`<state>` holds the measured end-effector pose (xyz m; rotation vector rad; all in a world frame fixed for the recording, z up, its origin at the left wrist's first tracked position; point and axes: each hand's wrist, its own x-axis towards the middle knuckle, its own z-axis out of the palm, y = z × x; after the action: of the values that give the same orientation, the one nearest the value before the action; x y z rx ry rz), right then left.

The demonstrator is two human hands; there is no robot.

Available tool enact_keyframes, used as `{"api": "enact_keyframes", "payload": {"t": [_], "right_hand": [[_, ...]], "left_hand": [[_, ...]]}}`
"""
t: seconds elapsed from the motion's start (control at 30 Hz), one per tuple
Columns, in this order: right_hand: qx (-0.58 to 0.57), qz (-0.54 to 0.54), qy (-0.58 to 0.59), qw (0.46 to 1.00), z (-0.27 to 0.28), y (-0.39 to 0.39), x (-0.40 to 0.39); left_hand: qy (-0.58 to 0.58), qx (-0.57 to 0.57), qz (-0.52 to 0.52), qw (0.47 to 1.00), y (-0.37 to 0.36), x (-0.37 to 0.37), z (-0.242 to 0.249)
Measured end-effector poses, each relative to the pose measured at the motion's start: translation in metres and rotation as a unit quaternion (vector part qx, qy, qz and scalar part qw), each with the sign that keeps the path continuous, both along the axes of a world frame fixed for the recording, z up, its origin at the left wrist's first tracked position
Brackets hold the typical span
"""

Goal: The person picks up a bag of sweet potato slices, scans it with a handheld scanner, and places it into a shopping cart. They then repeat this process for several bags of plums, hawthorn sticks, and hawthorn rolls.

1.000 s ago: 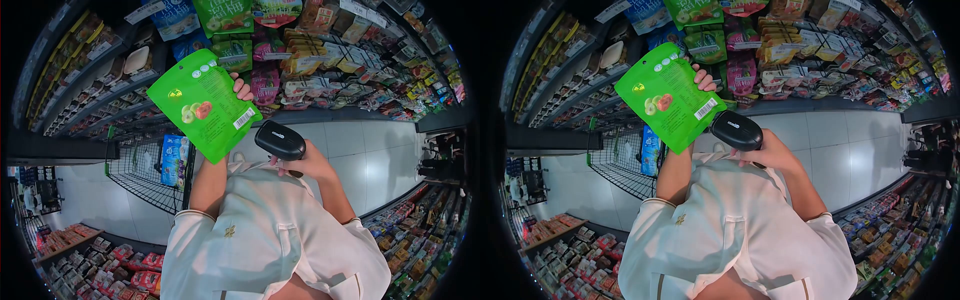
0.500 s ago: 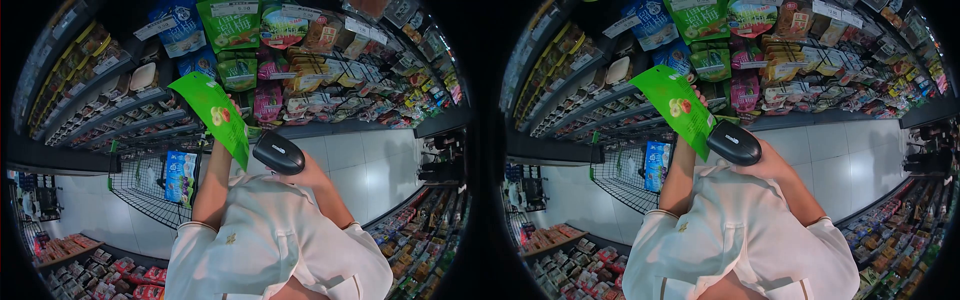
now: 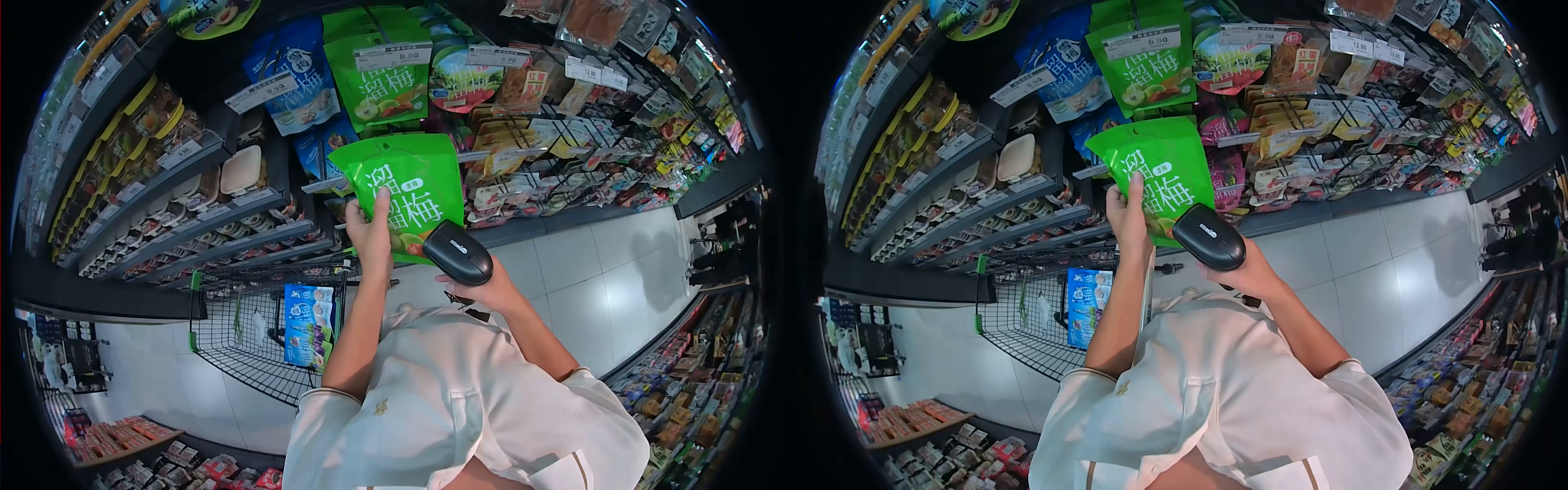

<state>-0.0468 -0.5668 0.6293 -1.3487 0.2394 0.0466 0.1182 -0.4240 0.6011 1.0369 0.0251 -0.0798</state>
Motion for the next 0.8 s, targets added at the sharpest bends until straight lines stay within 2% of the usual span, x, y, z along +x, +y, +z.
{"api": "enact_keyframes", "payload": {"t": [0.13,0.23,0.27,0.37,0.47,0.57,0.8], "right_hand": [[0.004,-0.043,-0.017,0.999,-0.013,-0.003,0.012],[0.078,-0.075,-0.041,0.993,-0.005,0.0,0.023],[0.054,-0.08,-0.044,0.994,-0.009,-0.004,0.026],[-0.017,-0.032,-0.038,0.999,-0.025,-0.025,0.038],[0.0,-0.043,-0.057,0.997,-0.018,-0.035,0.056],[0.014,-0.038,-0.104,0.994,-0.023,-0.05,0.078],[-0.002,0.026,-0.102,0.994,-0.031,-0.088,0.126]], "left_hand": [[-0.039,0.028,-0.038,0.998,0.006,0.028,0.021],[-0.09,0.045,-0.049,0.994,0.0,0.061,0.041],[-0.085,0.03,-0.053,0.995,-0.005,0.067,0.051],[-0.096,0.092,-0.057,0.99,-0.018,0.082,0.08],[-0.137,0.15,-0.004,0.979,-0.036,0.109,0.068],[-0.186,0.129,0.033,0.973,-0.05,0.12,0.072],[-0.214,0.153,0.108,0.959,-0.069,0.138,0.098]]}}
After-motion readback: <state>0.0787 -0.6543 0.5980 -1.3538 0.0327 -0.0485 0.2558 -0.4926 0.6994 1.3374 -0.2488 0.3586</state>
